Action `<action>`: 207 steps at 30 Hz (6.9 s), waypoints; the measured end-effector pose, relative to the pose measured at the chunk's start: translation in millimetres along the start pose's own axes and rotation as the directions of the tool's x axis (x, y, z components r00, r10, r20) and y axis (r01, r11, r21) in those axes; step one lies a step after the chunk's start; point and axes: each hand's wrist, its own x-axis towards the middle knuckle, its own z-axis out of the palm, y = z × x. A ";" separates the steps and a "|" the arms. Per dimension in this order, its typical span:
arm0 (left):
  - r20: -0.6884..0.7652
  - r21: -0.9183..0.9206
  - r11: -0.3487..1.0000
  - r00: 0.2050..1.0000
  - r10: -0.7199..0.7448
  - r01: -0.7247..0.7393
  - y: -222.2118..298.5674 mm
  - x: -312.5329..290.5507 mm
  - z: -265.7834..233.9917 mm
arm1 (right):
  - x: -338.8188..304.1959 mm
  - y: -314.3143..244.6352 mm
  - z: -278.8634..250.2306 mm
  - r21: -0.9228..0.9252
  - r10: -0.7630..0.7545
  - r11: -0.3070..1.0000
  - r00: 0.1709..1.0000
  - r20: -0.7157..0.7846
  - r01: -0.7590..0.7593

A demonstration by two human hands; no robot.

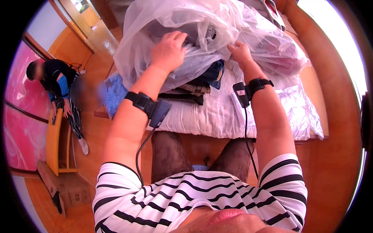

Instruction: The person removes a stack of black folders from a large plastic bag, rolls one folder, and then prepares a large clear plastic sheet while seated on a bed.

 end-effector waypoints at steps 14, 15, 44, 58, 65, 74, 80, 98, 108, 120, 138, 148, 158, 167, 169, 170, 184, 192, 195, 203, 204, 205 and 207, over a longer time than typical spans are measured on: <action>-0.093 -0.050 0.980 0.976 -0.196 0.192 9.2 42.7 64.4 | -81.8 -128.2 -58.9 0.682 -0.434 0.628 0.896 -0.091 0.374; -0.044 -0.062 0.983 0.983 -0.176 0.173 -3.0 39.3 60.9 | -78.0 -130.1 -64.5 0.682 -0.376 0.648 0.921 -0.100 0.339; 0.039 0.179 0.947 0.960 -0.279 0.268 53.0 77.5 -35.7 | -50.4 -186.2 -83.1 0.795 -0.234 0.538 0.956 -0.178 0.280; 0.394 0.325 0.859 0.770 -0.502 0.394 -51.2 -38.4 25.5 | -185.0 -53.8 -87.4 0.143 -0.459 0.888 0.814 0.356 0.438; -0.247 -0.148 0.982 0.957 -0.151 0.117 31.5 -128.3 22.7 | -292.7 103.6 -181.8 -0.757 0.144 0.653 0.983 0.116 -0.006; 0.122 -0.350 0.926 0.974 0.192 -0.139 226.4 -148.8 113.4 | -326.6 144.8 -195.4 -0.713 -0.068 0.687 0.989 0.128 0.139; 0.460 -0.388 0.912 0.831 0.315 -0.131 219.9 -112.5 150.9 | -329.5 145.6 -194.7 -0.684 -0.089 0.718 0.991 0.096 0.130; 0.207 -0.511 0.783 0.935 -0.289 0.355 247.5 -71.3 108.3 | -297.4 143.2 -270.0 -0.689 -0.510 0.658 0.853 -0.113 0.302; 0.444 -0.614 0.695 0.892 -0.088 0.374 264.0 -136.3 91.0 | -296.3 144.4 -296.2 -0.564 -0.264 0.763 0.949 0.174 0.316; 0.535 0.128 0.991 0.843 -0.046 -0.027 395.7 -144.3 163.1 | -367.3 138.7 -283.3 -0.324 -0.228 0.833 0.811 0.539 0.449; 0.340 -0.343 0.896 0.926 -0.161 0.282 356.2 -126.2 140.6 | -313.3 258.2 -343.8 0.043 0.465 0.885 0.880 -0.098 -0.464; -0.204 -0.871 0.437 0.642 -0.739 0.226 308.3 -74.5 78.4 | -270.2 204.8 -448.8 0.394 0.266 0.908 0.923 -0.279 -0.143; 0.699 -0.715 -0.652 0.227 -0.678 0.254 299.5 -206.2 153.9 | -217.9 333.4 -493.7 -0.247 0.043 0.956 0.907 -0.419 -0.160; 0.203 -0.971 -0.136 0.372 -0.906 0.198 263.8 -225.1 173.8 | -191.7 307.0 -487.9 -0.033 -0.142 0.989 0.908 -0.394 0.141; 0.485 -0.870 -0.425 0.269 -0.832 0.252 264.7 -215.4 148.8 | -189.1 323.8 -506.1 -0.067 -0.116 0.993 0.919 -0.377 0.097; 0.608 -0.789 -0.554 0.208 -0.766 0.265 263.8 -216.1 134.5 | -185.9 334.9 -512.6 -0.082 -0.103 0.994 0.926 -0.363 0.079; -0.021 0.316 0.907 0.958 -0.286 0.278 235.3 -241.0 60.4 | -270.7 209.6 -342.5 -0.784 -0.242 0.422 0.890 0.385 0.455; 0.337 -0.255 0.934 0.928 -0.156 0.250 215.5 -228.9 83.1 | -277.8 195.8 -311.6 -0.717 -0.107 0.538 0.880 0.462 0.442; 0.383 0.021 0.987 0.911 -0.156 0.161 236.0 -224.8 100.8 | -278.3 202.8 -311.7 -0.704 -0.128 0.553 0.881 0.456 0.445; 0.415 0.175 0.983 0.902 -0.123 0.053 262.2 -199.0 124.9 | -265.5 211.8 -311.2 -0.657 -0.030 0.639 0.866 0.498 0.400; 0.438 0.133 0.990 0.893 -0.101 0.047 253.8 -195.6 123.1 | -263.6 212.6 -311.8 -0.651 -0.019 0.646 0.861 0.508 0.398; 0.468 0.031 0.996 0.879 -0.088 0.083 241.1 -193.9 122.0 | -263.3 210.4 -311.0 -0.660 -0.009 0.636 0.860 0.511 0.399; 0.516 -0.174 0.973 0.856 -0.043 0.153 217.3 -184.3 119.9 | -267.7 203.9 -310.5 -0.683 0.010 0.614 0.861 0.508 0.396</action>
